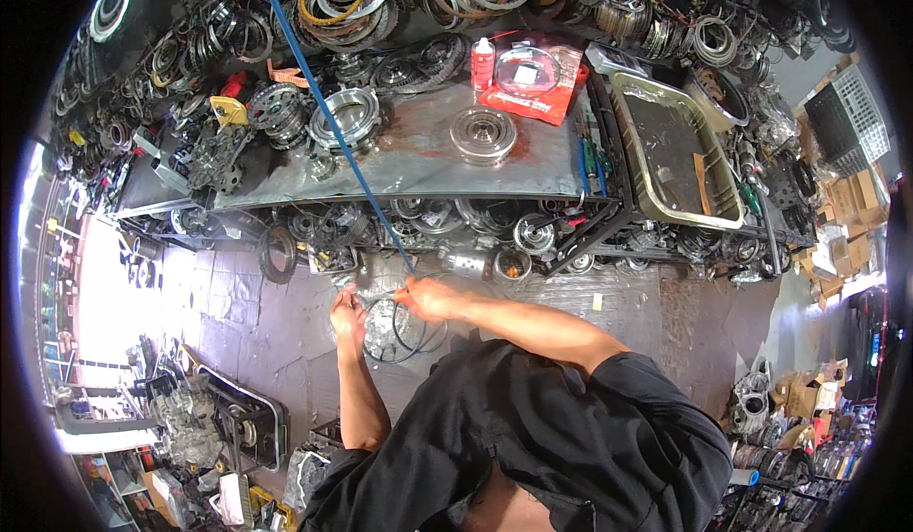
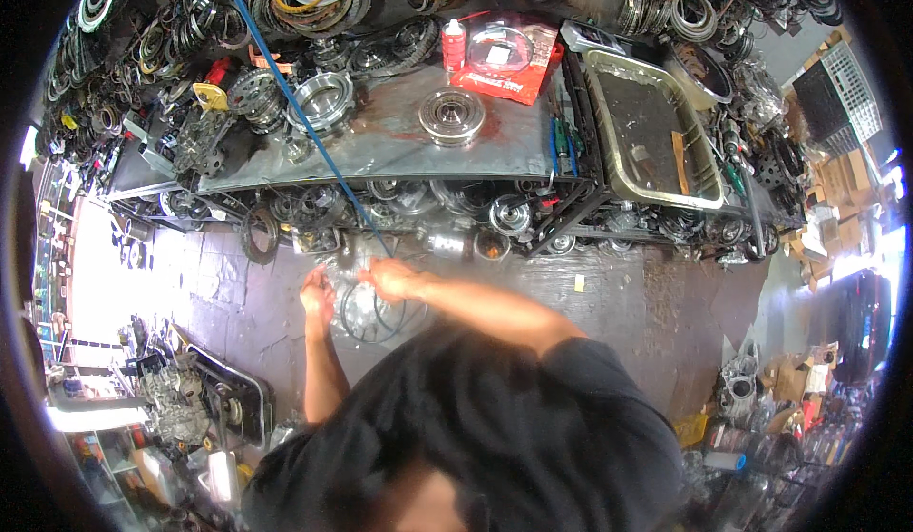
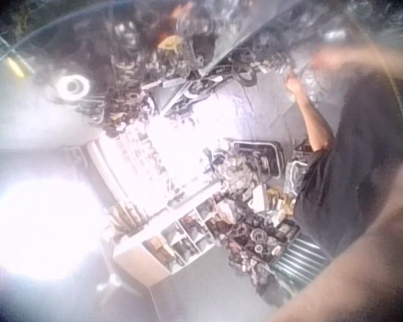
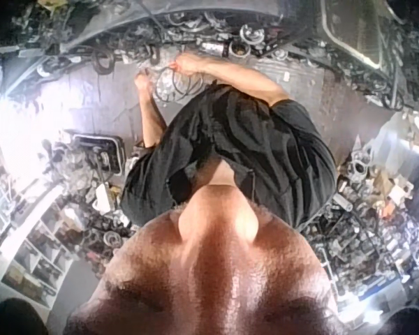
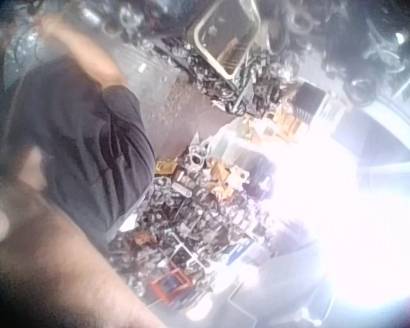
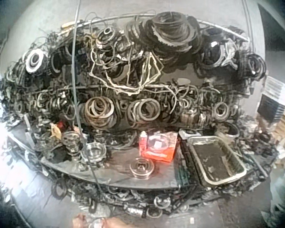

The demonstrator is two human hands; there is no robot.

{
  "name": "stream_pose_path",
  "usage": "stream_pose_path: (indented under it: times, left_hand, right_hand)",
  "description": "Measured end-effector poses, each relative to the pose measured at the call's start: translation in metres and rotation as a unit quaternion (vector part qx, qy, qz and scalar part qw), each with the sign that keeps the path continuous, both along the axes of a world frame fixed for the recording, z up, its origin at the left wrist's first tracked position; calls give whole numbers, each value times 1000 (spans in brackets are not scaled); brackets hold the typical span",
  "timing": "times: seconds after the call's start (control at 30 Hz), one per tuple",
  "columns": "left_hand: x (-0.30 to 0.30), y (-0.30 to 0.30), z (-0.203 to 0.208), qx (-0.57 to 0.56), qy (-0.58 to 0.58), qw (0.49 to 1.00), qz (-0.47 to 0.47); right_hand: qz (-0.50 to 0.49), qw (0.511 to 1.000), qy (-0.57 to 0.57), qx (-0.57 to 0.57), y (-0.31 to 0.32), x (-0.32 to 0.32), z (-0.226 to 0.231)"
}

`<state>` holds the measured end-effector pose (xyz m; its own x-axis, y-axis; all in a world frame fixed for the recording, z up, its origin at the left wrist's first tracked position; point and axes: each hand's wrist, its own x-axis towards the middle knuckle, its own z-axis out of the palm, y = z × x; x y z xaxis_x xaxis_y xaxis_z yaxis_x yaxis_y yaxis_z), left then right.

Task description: The person cleans a metal ring in a solvent tray, then installs it into a transmission housing. They use a socket wrench and a screwdriver to tighten bolts and adjust internal components. The person also handles a clutch assembly on the workbench.

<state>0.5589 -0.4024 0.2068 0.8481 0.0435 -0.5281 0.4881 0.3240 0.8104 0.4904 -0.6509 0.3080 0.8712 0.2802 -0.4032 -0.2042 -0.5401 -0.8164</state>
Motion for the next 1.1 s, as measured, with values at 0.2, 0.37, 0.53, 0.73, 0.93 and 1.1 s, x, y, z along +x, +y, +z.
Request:
stream_pose_path:
  times: [0.2, 0.37, 0.53, 0.73, 0.93, 1.1]
  left_hand:
    - [17, 14, -5, -267, 8, 962, 57]
    - [11, 10, -9, 25, -128, 990, -50]
    - [-3, -6, 5, 450, -296, 830, -148]
    - [15, 5, 11, -248, 14, 968, 38]
    - [-5, -9, 8, 153, -121, 978, -75]
    - [-14, -10, 28, 59, -104, 991, -68]
  right_hand:
    - [77, 985, -148, -33, -17, -1, 23]
    - [45, 997, -6, -64, -20, 5, 33]
    - [45, 996, 74, 15, -31, 1, 51]
    - [37, 997, 53, -37, -23, 4, 21]
    - [23, 999, -30, -7, -27, 3, -15]
    - [88, 990, -44, 104, -29, 2, 8]
